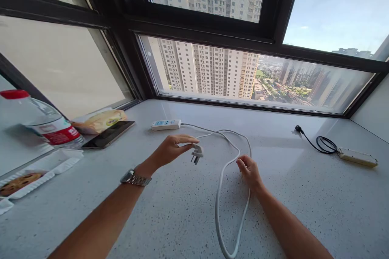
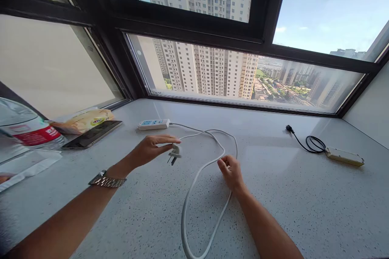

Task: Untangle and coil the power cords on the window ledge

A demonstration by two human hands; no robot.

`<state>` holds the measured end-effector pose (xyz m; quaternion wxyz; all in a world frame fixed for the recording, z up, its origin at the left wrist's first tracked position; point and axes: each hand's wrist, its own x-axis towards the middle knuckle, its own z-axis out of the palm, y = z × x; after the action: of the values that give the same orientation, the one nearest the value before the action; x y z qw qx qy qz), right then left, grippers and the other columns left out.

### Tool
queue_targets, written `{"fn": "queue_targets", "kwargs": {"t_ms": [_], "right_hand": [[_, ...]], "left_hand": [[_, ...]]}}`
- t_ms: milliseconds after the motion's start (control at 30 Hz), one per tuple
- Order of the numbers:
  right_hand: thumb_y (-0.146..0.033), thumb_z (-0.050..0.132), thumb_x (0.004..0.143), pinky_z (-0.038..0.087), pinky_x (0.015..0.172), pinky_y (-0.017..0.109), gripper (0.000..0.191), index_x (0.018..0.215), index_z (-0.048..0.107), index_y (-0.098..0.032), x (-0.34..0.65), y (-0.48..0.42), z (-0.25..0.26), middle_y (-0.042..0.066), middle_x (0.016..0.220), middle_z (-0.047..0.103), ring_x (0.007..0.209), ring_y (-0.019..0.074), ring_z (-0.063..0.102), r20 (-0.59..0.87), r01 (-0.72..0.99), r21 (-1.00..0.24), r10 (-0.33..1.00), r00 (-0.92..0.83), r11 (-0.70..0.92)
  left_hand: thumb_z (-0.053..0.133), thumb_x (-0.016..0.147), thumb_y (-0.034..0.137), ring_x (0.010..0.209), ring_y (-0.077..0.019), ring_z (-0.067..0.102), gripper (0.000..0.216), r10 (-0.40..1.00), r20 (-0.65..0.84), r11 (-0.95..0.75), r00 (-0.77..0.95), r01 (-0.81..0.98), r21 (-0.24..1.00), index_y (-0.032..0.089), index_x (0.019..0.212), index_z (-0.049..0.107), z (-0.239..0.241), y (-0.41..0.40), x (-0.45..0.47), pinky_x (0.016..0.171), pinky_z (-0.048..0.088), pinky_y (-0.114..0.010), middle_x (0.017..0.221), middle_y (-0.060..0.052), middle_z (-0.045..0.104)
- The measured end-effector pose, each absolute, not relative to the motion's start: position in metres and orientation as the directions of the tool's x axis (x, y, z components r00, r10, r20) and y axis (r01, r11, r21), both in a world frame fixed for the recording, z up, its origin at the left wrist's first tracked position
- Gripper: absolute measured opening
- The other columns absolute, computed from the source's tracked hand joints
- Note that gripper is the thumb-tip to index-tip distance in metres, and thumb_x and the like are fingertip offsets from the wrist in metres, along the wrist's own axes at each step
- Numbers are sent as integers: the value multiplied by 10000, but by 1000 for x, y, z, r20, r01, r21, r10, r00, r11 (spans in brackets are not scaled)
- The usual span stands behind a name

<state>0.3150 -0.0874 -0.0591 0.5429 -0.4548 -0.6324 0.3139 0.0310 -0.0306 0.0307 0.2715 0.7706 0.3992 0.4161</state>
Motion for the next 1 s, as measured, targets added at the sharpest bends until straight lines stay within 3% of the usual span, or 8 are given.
{"fn": "queue_targets", "kwargs": {"t_ms": [167,300,400,500,633,700,800,1000], "right_hand": [[-507,489,854,443,619,270,330,829,536,-182,312,-95,-54,32,795,526,694,150,515,571,343,-803,793,211,487],[-477,484,858,442,871,418,487,1262,426,-212,309,-97,-57,144,1243,483,1105,256,497,625,574,-675,772,112,464],[-419,545,808,358,962,498,623,1353,342,-197,316,-91,-61,163,1384,388,1260,317,357,553,779,-585,814,177,228],[-343,621,732,348,943,495,641,1310,420,-152,337,-81,-60,181,1354,432,1232,348,374,401,862,-503,867,295,-61],[-335,574,767,408,740,369,179,781,621,-163,369,-70,-51,110,879,630,889,271,552,248,837,-514,903,352,-185],[-384,498,820,377,594,290,303,600,534,-178,373,-68,-47,36,619,545,631,181,512,219,715,-690,909,356,-113],[-487,418,860,285,456,239,380,643,505,-188,359,-76,-43,-55,484,354,435,106,328,248,372,-921,909,335,114],[-373,424,902,321,486,227,238,985,526,-175,313,-114,-39,-44,608,441,475,96,361,599,367,-773,786,151,518]], "left_hand": [[769,595,489,571,-137,603,431,935,301,-328,-188,-132,936,169,876,700,50,-29,59,586,515,-267,636,1,621],[768,624,453,404,-58,436,413,983,184,-167,8,-386,907,159,892,656,57,-47,120,403,386,-176,501,79,442],[744,680,390,344,-20,245,306,982,152,-63,115,-556,829,166,844,616,66,-65,152,332,212,-139,474,118,263],[663,769,335,343,-27,174,191,981,138,-5,134,-701,713,188,777,541,83,-78,154,326,158,-149,488,114,225],[561,838,305,345,-44,135,267,977,210,-117,24,-765,634,195,655,400,105,-84,127,324,129,-174,481,100,215],[562,829,308,345,-45,134,323,975,221,-165,-22,-736,657,194,620,343,104,-85,118,327,125,-178,472,97,211],[603,792,347,349,-33,140,369,988,139,-143,-60,-670,729,191,614,319,81,-85,127,333,135,-169,480,99,223],[676,703,507,385,-32,164,426,995,-82,98,54,-609,787,196,691,385,10,-90,187,354,172,-161,520,114,190]]}}
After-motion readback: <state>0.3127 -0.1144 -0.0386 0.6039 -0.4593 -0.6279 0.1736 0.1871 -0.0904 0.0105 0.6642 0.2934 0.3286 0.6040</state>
